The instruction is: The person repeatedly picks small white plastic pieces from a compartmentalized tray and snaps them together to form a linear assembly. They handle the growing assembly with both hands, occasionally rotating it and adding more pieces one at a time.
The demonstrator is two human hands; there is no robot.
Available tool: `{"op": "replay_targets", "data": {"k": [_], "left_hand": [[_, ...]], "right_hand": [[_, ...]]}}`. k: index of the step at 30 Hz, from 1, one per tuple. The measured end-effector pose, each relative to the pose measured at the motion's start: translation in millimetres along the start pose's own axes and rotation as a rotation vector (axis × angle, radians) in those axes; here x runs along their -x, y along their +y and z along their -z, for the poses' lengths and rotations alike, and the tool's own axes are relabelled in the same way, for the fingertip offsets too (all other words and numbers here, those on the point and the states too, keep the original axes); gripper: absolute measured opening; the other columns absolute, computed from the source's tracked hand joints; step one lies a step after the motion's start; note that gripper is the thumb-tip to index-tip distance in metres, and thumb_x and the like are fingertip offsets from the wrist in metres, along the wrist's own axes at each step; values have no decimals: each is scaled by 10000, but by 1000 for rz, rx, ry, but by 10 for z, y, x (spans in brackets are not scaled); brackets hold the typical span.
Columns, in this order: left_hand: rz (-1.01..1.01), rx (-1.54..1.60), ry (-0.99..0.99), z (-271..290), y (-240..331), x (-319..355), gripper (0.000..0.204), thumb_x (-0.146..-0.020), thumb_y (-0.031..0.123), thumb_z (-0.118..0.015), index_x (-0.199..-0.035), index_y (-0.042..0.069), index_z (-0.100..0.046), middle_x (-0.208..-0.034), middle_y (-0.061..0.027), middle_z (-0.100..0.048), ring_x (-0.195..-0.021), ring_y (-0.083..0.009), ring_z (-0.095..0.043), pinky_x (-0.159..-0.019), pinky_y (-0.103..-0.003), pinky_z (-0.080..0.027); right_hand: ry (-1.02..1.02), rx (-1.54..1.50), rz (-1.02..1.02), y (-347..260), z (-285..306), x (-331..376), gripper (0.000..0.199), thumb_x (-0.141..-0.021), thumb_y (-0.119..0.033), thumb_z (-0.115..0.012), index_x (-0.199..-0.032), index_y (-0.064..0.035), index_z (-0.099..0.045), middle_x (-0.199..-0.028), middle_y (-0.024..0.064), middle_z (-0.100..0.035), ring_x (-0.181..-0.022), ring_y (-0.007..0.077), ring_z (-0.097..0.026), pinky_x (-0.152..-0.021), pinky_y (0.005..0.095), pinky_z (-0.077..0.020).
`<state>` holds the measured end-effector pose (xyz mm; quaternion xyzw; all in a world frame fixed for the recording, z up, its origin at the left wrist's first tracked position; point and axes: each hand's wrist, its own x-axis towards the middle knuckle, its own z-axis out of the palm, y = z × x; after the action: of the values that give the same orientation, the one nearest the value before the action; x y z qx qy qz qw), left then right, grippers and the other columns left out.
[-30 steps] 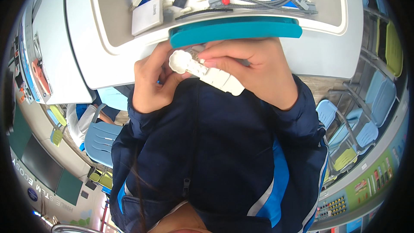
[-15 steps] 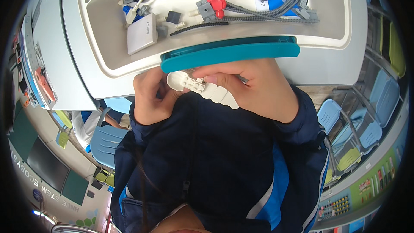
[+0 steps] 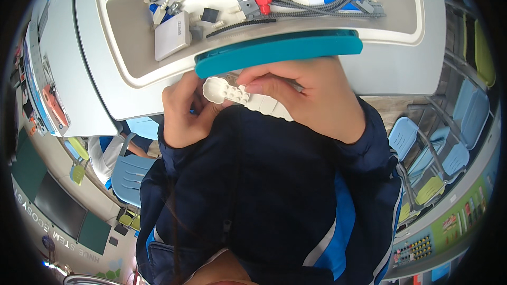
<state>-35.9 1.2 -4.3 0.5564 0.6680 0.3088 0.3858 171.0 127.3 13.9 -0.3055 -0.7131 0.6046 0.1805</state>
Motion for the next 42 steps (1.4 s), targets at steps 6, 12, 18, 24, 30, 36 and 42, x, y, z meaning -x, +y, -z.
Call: {"op": "replay_targets", "data": {"k": [6,12,18,24,30,36,42], "left_hand": [[-14,42,116,-90,14,18,618,-698,71,-911,-1264,55,-663,-676,-60,-598,-487,-105,-489,-479,-237,-398],[-115,42,174,-131,-7,-4,672,-678,94,-927,-1294,89,-658,-952,-20,-672,-512,-80,-459,-479,-221,-409],[-172,-46,191,-147,-14,-10,674,-680,83,-943,-1287,41,-652,-1174,-26,-727,-588,-7,-444,-502,-158,-340],[-195,-14,212,-165,-48,7,723,-684,63,-932,-1342,52,-632,-1180,-14,-728,-577,0,-406,-496,-158,-331],[-200,-25,208,-177,-51,8,719,-684,55,-931,-1338,51,-632,-1181,-6,-724,-579,4,-398,-496,-154,-327],[-201,-14,207,-181,-65,16,708,-690,62,-934,-1332,48,-635,-1178,-10,-724,-583,9,-403,-494,-152,-325],[-206,-39,204,-167,-65,14,671,-700,66,-933,-1308,45,-650,-1162,-17,-724,-605,12,-435,-500,-153,-337]], "right_hand": [[193,30,168,-85,178,324,248,-796,125,-764,-1028,39,-745,-976,149,-742,-880,222,-700,-798,282,-535],[552,-182,97,69,19,878,256,-839,189,-680,-1070,82,-706,-1054,195,-712,-1000,245,-684,-875,318,-548],[721,11,46,316,-212,832,188,-845,85,-764,-1025,34,-753,-1042,109,-726,-906,158,-675,-801,248,-533],[710,269,136,312,-284,638,169,-817,45,-798,-976,-13,-789,-981,76,-730,-870,169,-637,-679,257,-502],[745,348,192,384,-340,624,171,-780,26,-821,-943,-18,-792,-940,75,-733,-874,204,-640,-716,300,-517],[724,499,291,431,-334,594,193,-754,63,-816,-937,9,-782,-947,87,-721,-851,213,-631,-696,284,-505],[669,624,329,460,-327,620,254,-746,90,-770,-956,-52,-788,-978,52,-709,-827,203,-613,-622,315,-482]]}}
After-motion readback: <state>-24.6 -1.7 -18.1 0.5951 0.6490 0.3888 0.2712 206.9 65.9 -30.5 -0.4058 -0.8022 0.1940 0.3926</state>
